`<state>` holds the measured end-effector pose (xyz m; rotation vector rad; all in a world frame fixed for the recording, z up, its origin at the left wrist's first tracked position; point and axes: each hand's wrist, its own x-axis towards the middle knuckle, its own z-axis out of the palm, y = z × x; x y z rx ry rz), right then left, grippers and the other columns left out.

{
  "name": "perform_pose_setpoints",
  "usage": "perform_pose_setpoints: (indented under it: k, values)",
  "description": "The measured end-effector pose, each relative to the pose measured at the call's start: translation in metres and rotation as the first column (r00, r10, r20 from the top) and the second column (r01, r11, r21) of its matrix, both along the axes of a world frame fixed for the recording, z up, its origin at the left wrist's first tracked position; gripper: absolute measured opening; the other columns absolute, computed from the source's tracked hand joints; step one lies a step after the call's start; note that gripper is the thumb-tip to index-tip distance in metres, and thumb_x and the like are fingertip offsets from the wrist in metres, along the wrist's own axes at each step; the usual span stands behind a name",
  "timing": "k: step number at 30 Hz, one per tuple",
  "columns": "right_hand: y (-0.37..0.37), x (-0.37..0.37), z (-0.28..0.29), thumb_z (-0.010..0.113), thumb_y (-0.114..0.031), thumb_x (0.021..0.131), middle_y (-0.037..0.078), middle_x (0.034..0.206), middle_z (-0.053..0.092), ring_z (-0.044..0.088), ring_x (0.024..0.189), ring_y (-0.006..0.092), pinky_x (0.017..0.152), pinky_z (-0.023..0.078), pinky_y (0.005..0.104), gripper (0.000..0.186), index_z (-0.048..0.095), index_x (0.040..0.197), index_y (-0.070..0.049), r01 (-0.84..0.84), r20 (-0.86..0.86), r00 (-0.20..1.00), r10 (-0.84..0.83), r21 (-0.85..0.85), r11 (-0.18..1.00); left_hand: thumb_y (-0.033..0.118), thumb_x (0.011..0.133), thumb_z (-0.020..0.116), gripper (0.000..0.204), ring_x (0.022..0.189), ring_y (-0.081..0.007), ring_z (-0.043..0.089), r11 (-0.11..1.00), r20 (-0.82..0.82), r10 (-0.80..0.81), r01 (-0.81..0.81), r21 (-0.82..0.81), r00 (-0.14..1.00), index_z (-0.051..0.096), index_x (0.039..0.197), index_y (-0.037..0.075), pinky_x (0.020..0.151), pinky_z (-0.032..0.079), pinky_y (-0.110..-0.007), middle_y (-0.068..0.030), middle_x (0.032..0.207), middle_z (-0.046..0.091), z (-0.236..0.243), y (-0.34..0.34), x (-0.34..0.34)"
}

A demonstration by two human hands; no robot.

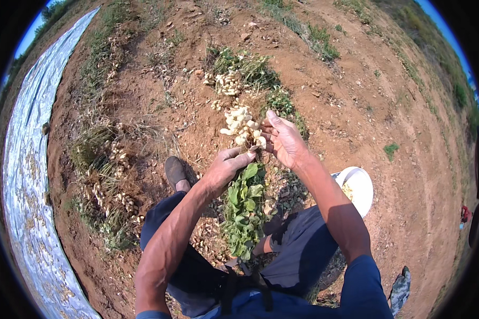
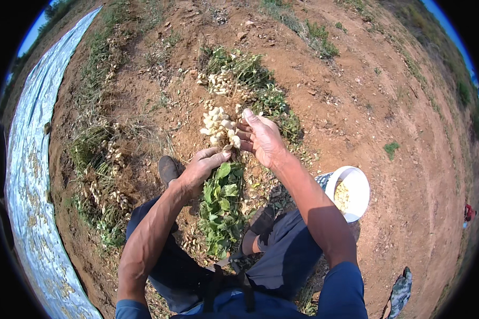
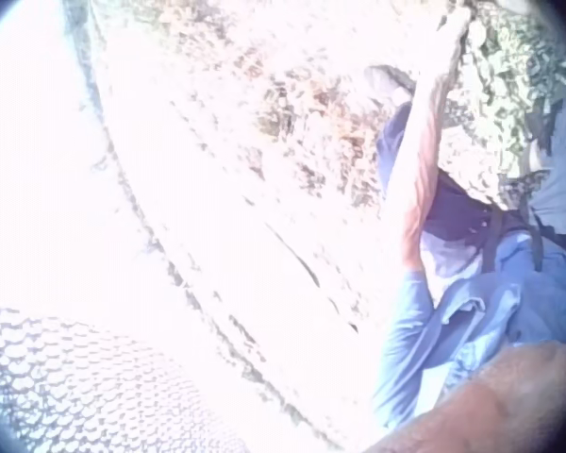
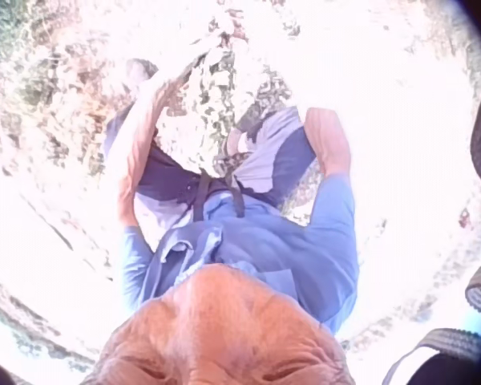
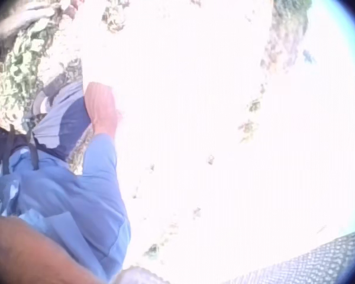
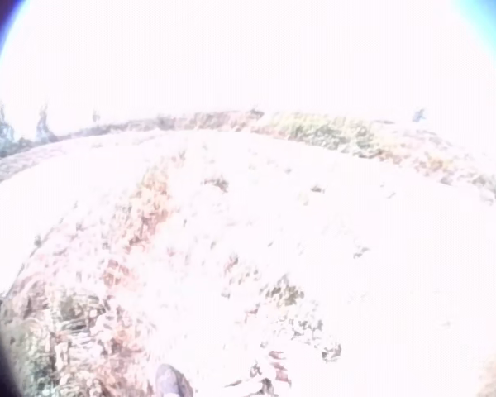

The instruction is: The person squats in a field and repeatedly pulls peanuts from uprooted peanut plants, placing them into a white bucket. The person discards the plant stems after removing the peanuts.

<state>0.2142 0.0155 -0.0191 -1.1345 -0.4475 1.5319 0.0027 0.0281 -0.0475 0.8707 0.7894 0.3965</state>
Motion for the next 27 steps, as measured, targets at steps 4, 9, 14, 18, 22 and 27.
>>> perform_pose_setpoints:
  k: [4, 9, 14, 18, 22, 27]
  values:
    - [-0.022, -0.001, 0.009, 0.070, -0.050, 0.097, 0.009, 0.114, 0.063, 0.064, 0.097, 0.0155, 0.081, 0.057, 0.0312, 0.057, 0.059, 0.123, -0.001, 0.029, 0.530, 0.838, -0.129, 0.193, 0.981, 0.023, 0.097, 0.073, 0.017, 0.068, -0.0107, 0.065, 0.956, 0.063, 0.240, -0.225, -0.188, 0.969, 0.066, 0.102, 0.009, 0.058, 0.054, -0.028, 0.0010, 0.084, 0.068, 0.007, 0.000, 0.010]
    - [-0.045, -0.013, 0.020, 0.080, -0.054, 0.086, 0.014, 0.120, 0.066, 0.062, 0.109, 0.0175, 0.098, 0.050, 0.0322, 0.085, 0.052, 0.138, 0.008, -0.307, 0.649, 0.742, 0.167, 0.108, 0.945, 0.041, 0.096, 0.071, 0.036, 0.081, -0.0158, 0.068, 0.884, 0.085, 0.404, -0.364, -0.294, 0.911, 0.067, 0.113, 0.010, 0.069, 0.058, -0.033, -0.0002, 0.096, 0.070, 0.020, 0.008, 0.018]
    - [-0.038, -0.028, 0.012, 0.083, -0.050, 0.085, 0.018, 0.105, 0.069, 0.065, 0.097, 0.0232, 0.086, 0.053, 0.0393, 0.070, 0.060, 0.118, 0.007, -0.292, 0.744, 0.665, 0.061, 0.183, 0.939, 0.043, 0.099, 0.067, 0.039, 0.080, -0.0143, 0.067, 0.918, -0.087, 0.345, -0.355, -0.176, 0.935, 0.069, 0.114, 0.007, 0.070, 0.054, -0.033, -0.0027, 0.089, 0.069, 0.014, 0.019, 0.012]
    - [-0.023, -0.008, 0.004, 0.078, -0.035, 0.090, 0.023, 0.076, 0.068, 0.068, 0.067, 0.0320, 0.062, 0.053, 0.0459, 0.045, 0.059, 0.098, 0.005, -0.203, 0.982, 0.187, -0.027, 0.065, 0.977, 0.038, 0.099, 0.066, 0.052, 0.103, -0.0180, 0.064, 0.944, -0.163, 0.280, -0.240, 0.229, 0.946, 0.061, 0.135, 0.001, 0.092, 0.050, -0.035, -0.0077, 0.115, 0.067, -0.006, 0.021, 0.011]
    - [-0.021, 0.013, -0.019, 0.076, -0.027, 0.091, 0.022, 0.065, 0.066, 0.068, 0.060, 0.0305, 0.056, 0.052, 0.0458, 0.037, 0.057, 0.099, 0.004, -0.177, 0.991, 0.133, 0.018, 0.006, 0.984, 0.035, 0.099, 0.067, 0.051, 0.098, -0.0192, 0.067, 0.905, -0.225, 0.289, -0.189, 0.380, 0.931, 0.063, 0.128, -0.006, 0.089, 0.052, -0.034, -0.0117, 0.109, 0.071, -0.020, 0.026, 0.010]
    - [-0.024, 0.002, -0.018, 0.077, -0.024, 0.090, 0.017, 0.058, 0.063, 0.066, 0.054, 0.0283, 0.050, 0.050, 0.0443, 0.034, 0.056, 0.097, 0.002, -0.265, 0.996, 0.016, -0.085, 0.087, 0.960, 0.041, 0.099, 0.067, 0.056, 0.096, -0.0213, 0.071, 0.857, -0.108, 0.372, -0.296, 0.421, 0.922, 0.065, 0.127, -0.008, 0.088, 0.055, -0.034, -0.0153, 0.107, 0.073, -0.015, 0.030, 0.015]
